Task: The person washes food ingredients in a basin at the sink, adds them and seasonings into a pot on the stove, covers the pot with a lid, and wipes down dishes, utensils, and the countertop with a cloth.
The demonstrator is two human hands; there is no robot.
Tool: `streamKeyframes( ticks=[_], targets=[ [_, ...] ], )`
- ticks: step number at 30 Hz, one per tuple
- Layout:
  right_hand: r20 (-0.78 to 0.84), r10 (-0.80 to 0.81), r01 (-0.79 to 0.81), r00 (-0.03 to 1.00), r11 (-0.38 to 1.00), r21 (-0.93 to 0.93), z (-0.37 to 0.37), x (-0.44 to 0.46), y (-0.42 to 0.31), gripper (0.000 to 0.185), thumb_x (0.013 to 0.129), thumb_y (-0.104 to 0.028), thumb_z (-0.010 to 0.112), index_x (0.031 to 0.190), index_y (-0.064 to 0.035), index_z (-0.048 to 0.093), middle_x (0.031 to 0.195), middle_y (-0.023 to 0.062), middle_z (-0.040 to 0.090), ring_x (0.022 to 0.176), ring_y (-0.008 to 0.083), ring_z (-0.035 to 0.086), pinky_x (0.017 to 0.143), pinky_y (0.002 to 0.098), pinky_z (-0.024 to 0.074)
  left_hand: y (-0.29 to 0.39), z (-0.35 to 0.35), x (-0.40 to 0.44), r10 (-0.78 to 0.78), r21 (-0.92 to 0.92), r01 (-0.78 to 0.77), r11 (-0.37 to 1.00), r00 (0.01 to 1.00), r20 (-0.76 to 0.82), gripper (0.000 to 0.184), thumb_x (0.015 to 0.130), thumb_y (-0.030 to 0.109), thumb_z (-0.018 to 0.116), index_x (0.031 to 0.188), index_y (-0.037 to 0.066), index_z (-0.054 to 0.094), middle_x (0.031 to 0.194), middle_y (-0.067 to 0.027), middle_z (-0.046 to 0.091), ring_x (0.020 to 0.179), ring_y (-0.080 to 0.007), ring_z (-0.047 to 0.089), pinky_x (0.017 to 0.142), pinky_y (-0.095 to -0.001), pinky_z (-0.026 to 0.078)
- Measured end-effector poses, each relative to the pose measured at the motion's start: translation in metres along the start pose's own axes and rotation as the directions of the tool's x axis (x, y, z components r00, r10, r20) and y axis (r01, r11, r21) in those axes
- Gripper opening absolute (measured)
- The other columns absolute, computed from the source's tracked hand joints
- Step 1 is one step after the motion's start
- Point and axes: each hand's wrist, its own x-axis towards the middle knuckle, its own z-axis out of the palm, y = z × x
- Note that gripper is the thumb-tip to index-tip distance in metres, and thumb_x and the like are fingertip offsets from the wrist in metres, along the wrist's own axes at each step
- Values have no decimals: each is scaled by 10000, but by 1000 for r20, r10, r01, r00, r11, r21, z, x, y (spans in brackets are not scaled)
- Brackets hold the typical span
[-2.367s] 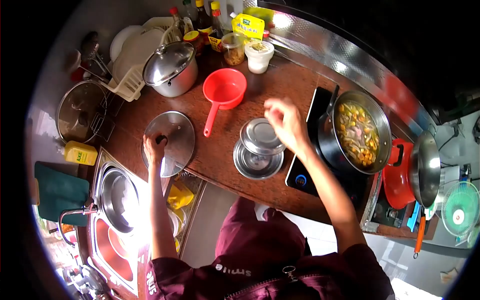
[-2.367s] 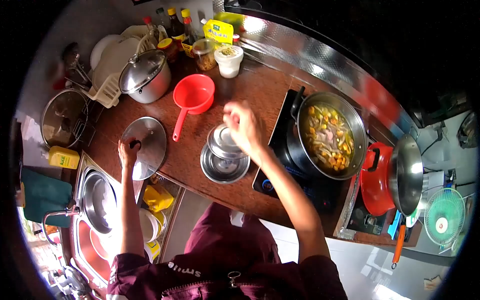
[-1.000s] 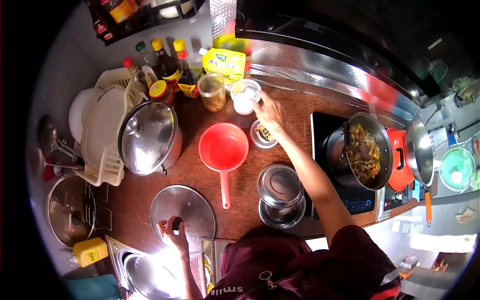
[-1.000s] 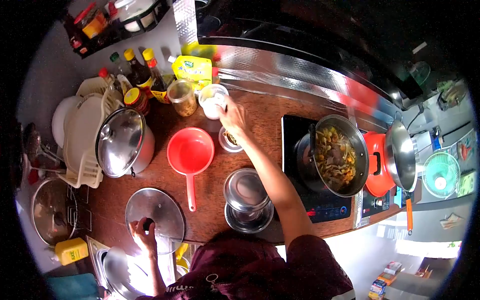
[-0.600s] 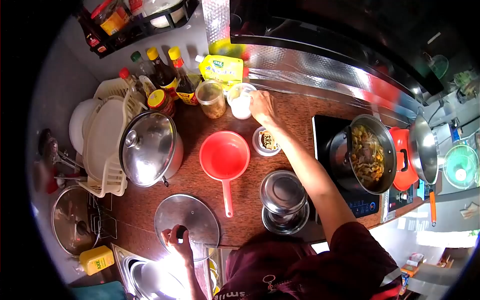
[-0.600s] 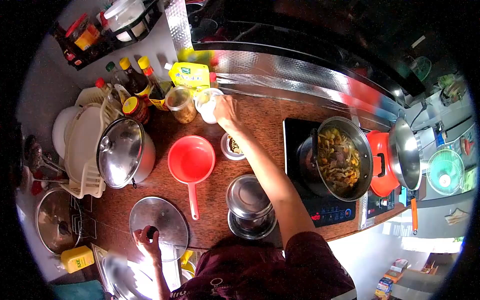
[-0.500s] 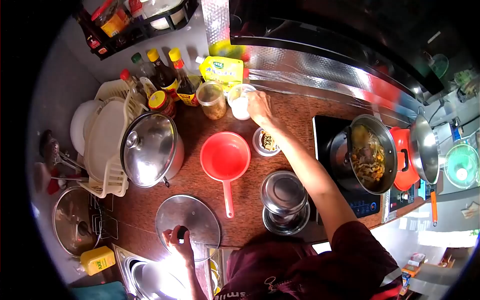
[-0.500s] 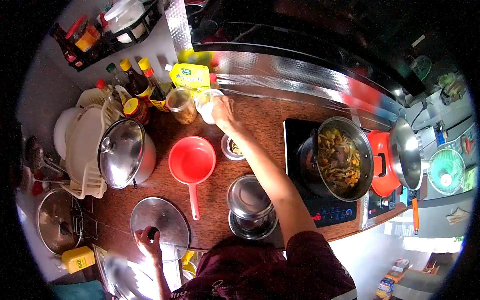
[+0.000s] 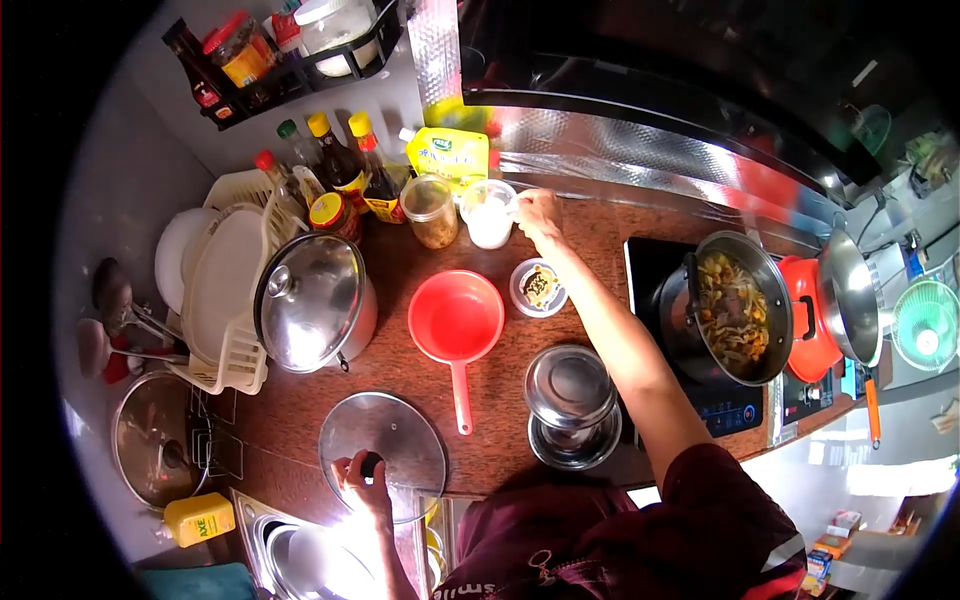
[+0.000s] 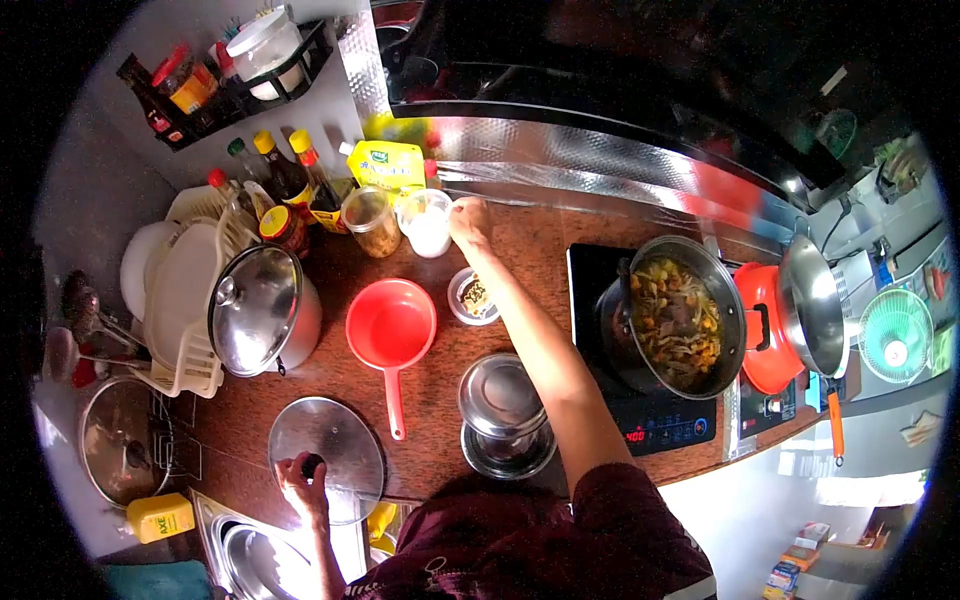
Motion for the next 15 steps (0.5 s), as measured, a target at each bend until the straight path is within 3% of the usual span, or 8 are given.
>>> streamKeyframes(
  ticks=[1, 4, 8, 15],
  targets=[
    [-38, -22, 22, 999, 1000, 3, 0, 2, 3, 195, 706, -107, 491, 722, -78, 682, 734, 154, 635, 721, 272, 638, 667, 366, 489, -1, 0, 0, 1, 2, -1, 1000, 1000, 2, 323, 566, 12, 710, 878, 40, 632, 868, -100, 483, 796, -255, 527, 682, -342, 461],
    [-68, -133, 135, 989, 991, 20, -1, 1, 8, 213, 784, -98, 470, 738, -48, 672, 548, 47, 582, 421, 113, 534, 364, 253, 427, 1, -1, 0, -10, 10, 10, 1000, 1000, 15, 331, 563, 14, 716, 882, 40, 632, 877, -101, 486, 807, -259, 528, 707, -347, 459],
    [-59, -92, 94, 994, 994, 45, -6, -8, 4, 195, 814, -111, 485, 776, -40, 663, 563, 51, 587, 425, 109, 531, 361, 246, 432, 6, -4, 0, -32, 13, 32, 999, 999, 30, 332, 561, 18, 719, 882, 37, 632, 878, -102, 486, 814, -262, 525, 725, -357, 452],
    [34, 96, -102, 995, 950, 296, -16, -29, -18, 173, 842, -117, 499, 837, -32, 649, 584, 47, 577, 442, 97, 511, 361, 229, 417, 1, -2, 0, -52, 7, 52, 999, 998, 39, 334, 554, 33, 718, 878, 40, 636, 879, -102, 480, 810, -267, 519, 751, -356, 442]
  ],
)
